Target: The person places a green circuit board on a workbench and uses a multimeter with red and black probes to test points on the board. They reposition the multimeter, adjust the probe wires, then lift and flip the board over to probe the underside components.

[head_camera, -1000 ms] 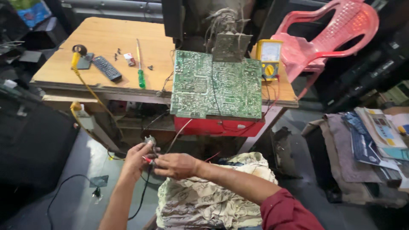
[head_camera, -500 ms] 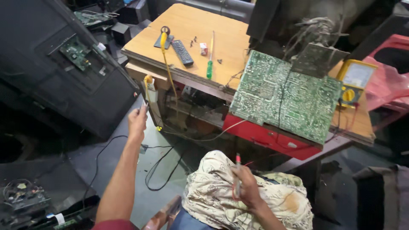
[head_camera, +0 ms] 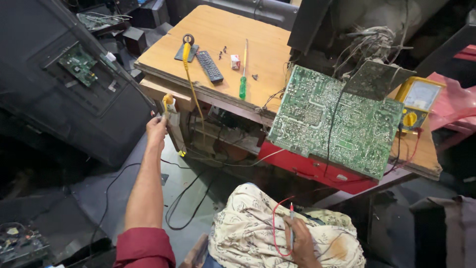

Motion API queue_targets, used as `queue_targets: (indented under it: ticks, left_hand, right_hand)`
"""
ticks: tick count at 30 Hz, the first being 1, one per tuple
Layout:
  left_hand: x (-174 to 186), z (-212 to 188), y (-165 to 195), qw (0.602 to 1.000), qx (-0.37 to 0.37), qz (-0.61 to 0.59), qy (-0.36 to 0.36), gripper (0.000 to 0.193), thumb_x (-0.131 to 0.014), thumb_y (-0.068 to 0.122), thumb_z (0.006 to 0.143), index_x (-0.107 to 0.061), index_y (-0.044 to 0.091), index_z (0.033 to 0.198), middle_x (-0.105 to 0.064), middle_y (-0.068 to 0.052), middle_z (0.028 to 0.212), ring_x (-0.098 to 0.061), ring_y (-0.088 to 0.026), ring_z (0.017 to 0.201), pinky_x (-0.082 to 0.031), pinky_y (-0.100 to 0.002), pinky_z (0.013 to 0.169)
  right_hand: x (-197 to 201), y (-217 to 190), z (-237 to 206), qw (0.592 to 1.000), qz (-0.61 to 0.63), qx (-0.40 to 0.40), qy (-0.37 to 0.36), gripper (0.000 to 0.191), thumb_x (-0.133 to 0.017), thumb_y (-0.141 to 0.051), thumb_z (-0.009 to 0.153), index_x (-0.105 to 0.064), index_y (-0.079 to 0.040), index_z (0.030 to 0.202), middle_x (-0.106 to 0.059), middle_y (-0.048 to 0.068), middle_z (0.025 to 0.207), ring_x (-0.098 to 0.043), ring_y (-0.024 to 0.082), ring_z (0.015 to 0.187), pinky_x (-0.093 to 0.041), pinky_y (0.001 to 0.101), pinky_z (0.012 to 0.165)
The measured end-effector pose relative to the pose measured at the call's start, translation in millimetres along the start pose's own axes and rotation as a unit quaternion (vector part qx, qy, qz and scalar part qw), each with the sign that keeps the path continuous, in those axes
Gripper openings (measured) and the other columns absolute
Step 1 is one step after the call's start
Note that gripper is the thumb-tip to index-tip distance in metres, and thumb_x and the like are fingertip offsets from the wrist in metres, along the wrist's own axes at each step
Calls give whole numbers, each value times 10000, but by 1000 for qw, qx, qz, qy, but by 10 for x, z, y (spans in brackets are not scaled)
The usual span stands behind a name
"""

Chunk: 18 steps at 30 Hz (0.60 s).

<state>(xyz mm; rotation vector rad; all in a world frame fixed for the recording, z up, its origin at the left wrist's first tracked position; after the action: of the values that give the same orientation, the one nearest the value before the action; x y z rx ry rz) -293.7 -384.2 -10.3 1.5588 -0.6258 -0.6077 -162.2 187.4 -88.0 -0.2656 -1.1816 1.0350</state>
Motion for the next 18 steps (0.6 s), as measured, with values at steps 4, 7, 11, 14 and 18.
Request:
queue_targets:
  ticks: [4, 7, 11, 14, 18]
  left_hand:
    - [-53, 98, -52, 999, 21, -27, 20, 219, -705, 252, 970, -721, 34, 956, -633, 9, 691, -411, -66, 494, -265, -275, 434]
    - [-84, 146, -76, 999, 11, -12, 34, 205, -713, 244, 971, -752, 45, 949, -598, 15, 671, -439, -55, 502, -297, -271, 449]
    - [-138, 206, -86, 999, 0, -29, 38, 185, -721, 226, 946, -762, 47, 923, -607, 30, 665, -440, -58, 501, -282, -283, 447]
    - [-117, 217, -96, 999, -6, -4, 42, 194, -712, 231, 948, -760, 47, 908, -587, 33, 645, -438, -61, 499, -291, -279, 448]
    - [-123, 208, -128, 997, 28, 5, 71, 111, -753, 212, 923, -768, 102, 925, -553, 52, 625, -435, -39, 494, -285, -261, 445]
  right_hand:
    - [-37, 16, 18, 1000, -7, 18, 13, 282, -685, 56, 812, -687, -43, 1076, -701, 155, 977, -682, 336, 934, -541, 381, 825]
    - [-45, 24, 20, 1000, -6, -1, 0, 287, -682, 58, 810, -692, -45, 1078, -700, 148, 966, -683, 329, 929, -540, 378, 821]
    - [-28, 11, 35, 1000, 16, 4, -2, 337, -655, 55, 771, -687, -43, 1091, -702, 156, 1020, -682, 333, 952, -541, 382, 828]
    - [-29, -17, 30, 1000, -1, -1, -18, 276, -660, 21, 845, -680, -46, 1112, -690, 157, 987, -667, 346, 940, -535, 400, 832]
    - [13, -49, 19, 999, -24, -1, -21, 307, -648, 3, 887, -649, -36, 1192, -701, 164, 1028, -678, 347, 962, -545, 414, 843]
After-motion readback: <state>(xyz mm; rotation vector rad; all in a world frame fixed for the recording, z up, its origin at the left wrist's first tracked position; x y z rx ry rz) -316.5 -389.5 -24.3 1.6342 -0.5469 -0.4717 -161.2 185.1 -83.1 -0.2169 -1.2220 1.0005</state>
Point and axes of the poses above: each hand's wrist, its own z-axis towards the middle knuckle, its own x-axis out of the back of the hand, y = z × x, the point moved 3 cm from there along z, towards the middle knuckle
